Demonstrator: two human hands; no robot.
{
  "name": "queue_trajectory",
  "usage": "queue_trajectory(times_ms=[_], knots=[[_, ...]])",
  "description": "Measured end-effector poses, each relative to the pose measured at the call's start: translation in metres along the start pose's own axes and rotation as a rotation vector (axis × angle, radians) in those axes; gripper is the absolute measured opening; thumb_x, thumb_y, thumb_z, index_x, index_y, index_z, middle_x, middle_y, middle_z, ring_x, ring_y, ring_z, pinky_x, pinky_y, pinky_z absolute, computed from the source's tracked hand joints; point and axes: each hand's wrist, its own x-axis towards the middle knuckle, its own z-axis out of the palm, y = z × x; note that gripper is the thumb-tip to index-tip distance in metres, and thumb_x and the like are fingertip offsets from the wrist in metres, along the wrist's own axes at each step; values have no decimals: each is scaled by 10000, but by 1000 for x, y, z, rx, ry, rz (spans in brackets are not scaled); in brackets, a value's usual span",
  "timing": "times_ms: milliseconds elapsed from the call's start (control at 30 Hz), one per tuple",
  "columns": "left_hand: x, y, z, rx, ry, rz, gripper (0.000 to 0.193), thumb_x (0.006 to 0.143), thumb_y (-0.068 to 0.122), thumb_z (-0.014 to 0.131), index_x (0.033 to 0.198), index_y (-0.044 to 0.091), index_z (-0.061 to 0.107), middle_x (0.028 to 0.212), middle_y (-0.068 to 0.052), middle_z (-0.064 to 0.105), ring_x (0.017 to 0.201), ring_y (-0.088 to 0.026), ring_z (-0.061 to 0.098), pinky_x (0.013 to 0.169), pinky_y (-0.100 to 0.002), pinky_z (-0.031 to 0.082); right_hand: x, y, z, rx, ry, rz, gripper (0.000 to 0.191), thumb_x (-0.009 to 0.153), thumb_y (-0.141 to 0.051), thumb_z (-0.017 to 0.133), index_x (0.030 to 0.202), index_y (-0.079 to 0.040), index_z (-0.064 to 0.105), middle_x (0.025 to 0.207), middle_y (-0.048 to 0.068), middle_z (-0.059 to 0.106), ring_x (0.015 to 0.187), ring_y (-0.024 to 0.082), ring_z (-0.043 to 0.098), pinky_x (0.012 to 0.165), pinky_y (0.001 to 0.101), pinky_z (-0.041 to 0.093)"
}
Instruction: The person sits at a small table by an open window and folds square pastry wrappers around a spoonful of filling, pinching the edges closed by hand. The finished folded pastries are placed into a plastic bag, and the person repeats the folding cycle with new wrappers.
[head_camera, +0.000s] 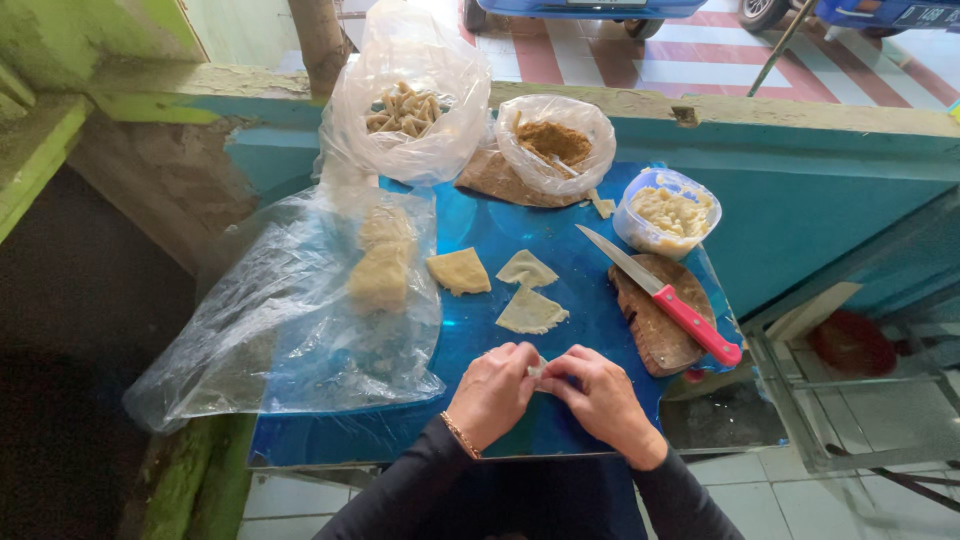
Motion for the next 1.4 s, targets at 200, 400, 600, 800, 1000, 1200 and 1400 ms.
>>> queue_trajectory(times_ms=[200,400,600,800,1000,1200,1400], knots=[[-2,4,-3,90,-18,109,44,943,94,655,931,63,627,847,-122,627,869,-337,643,750,-447,526,0,-2,0,-98,30,-43,112,843,-195,755,910,-109,777,868,54,721,779,273,711,655,357,538],[-7,3,-6,146,-37,162,122,905,131,694,977,44,648,896,-123,607,905,-335,619,773,-428,525,-16,-20,-5,-269,114,-266,137,832,-171,717,954,-109,724,879,20,721,829,255,693,675,373,539],[4,-4,-9,44,-53,67,92,888,173,726,880,90,688,875,-106,627,902,-326,636,781,-430,522,-8,-22,-7,-298,114,-242,105,835,-234,751,880,-140,736,825,20,679,773,260,679,638,386,527],[3,-7,-9,64,-111,82,101,911,155,694,894,62,659,881,-130,614,892,-350,628,777,-452,515,2,-16,-9,-258,117,-186,108,841,-245,756,881,-145,756,867,42,649,736,261,678,614,387,526],[14,-13,-5,105,-172,75,97,872,169,709,850,76,694,879,-139,639,916,-355,654,804,-457,521,-7,-25,-5,-364,241,-335,172,825,-233,759,947,-115,728,894,34,662,816,260,663,638,392,529],[19,-4,-18,49,-200,-37,186,820,241,780,810,73,701,853,-149,651,889,-368,658,773,-470,516,-3,-24,-6,-380,191,-335,88,835,-204,754,889,-141,726,862,-12,692,798,234,655,642,383,525],[15,-5,-16,17,-171,-7,105,860,159,715,915,81,672,904,-144,636,874,-381,662,736,-478,529,1,-25,-8,-391,198,-354,92,826,-182,752,910,-150,736,871,33,667,830,245,652,659,391,526]])
